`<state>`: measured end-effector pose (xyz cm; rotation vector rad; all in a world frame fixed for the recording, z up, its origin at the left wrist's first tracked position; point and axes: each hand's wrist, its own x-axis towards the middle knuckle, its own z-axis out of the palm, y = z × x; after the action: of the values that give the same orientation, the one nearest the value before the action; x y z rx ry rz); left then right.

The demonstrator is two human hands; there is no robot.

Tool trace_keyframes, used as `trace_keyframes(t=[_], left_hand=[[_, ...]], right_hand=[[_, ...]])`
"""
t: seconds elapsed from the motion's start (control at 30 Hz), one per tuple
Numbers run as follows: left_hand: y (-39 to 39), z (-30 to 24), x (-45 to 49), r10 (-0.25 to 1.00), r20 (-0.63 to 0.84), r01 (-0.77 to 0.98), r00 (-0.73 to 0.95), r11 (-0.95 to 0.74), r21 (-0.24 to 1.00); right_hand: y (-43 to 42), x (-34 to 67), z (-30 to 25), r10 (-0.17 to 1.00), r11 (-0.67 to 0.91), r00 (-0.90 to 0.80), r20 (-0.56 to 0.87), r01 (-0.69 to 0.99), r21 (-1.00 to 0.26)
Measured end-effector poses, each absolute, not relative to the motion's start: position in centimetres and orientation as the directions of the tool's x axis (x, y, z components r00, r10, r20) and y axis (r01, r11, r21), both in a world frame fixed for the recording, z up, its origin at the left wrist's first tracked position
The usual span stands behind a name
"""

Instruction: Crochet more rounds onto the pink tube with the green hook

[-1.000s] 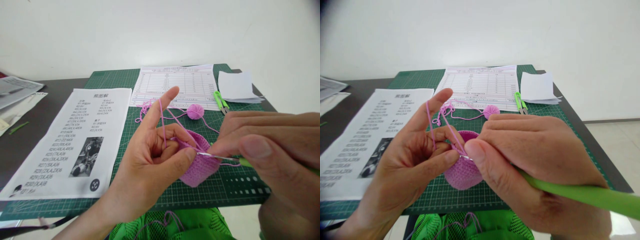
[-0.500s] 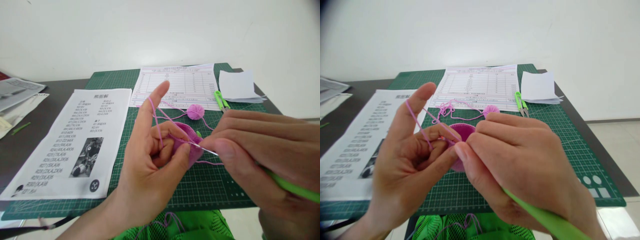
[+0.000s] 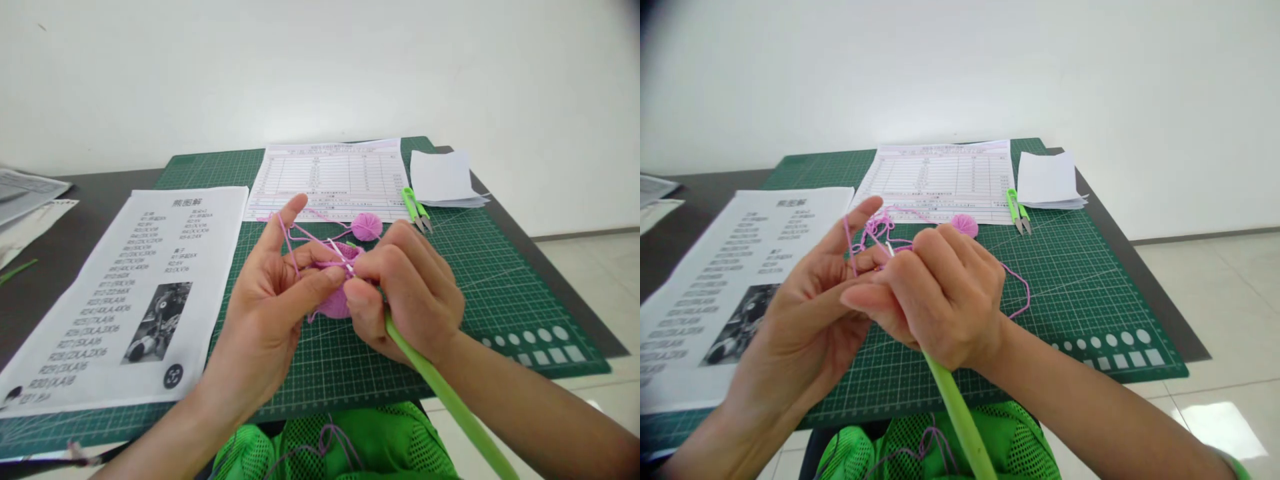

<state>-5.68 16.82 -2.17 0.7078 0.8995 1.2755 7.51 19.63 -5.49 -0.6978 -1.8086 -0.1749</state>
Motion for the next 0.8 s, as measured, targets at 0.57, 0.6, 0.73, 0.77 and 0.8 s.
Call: trace_keyframes(t=[0.57,0.6,0.73,0.77,0.8], left_hand=[[16.9,-2.0,-7.0,0.94,-0.259,-0.518,0.222,0.339,0.786],[16.9,-2.0,-7.0,0.942,-0.254,-0.508,0.22,0.333,0.794],[16.9,-1.9,-6.9,0.948,-0.243,-0.463,0.206,0.313,0.829],[17.0,-1.9,-6.9,0.949,-0.239,-0.46,0.205,0.309,0.832],[17.0,-1.9,-6.9,0.951,-0.239,-0.459,0.199,0.306,0.834]], right_hand=[[18.2,10.0,-1.7,0.54,0.818,-0.377,0.753,0.444,-0.364],[18.1,10.1,-1.4,0.568,0.803,-0.371,0.735,0.446,-0.396],[17.6,10.5,-1.1,0.632,0.763,-0.335,0.699,0.43,-0.483],[17.5,10.6,-1.2,0.641,0.755,-0.328,0.694,0.433,-0.492],[17.4,10.8,-1.3,0.647,0.749,-0.321,0.691,0.436,-0.499]])
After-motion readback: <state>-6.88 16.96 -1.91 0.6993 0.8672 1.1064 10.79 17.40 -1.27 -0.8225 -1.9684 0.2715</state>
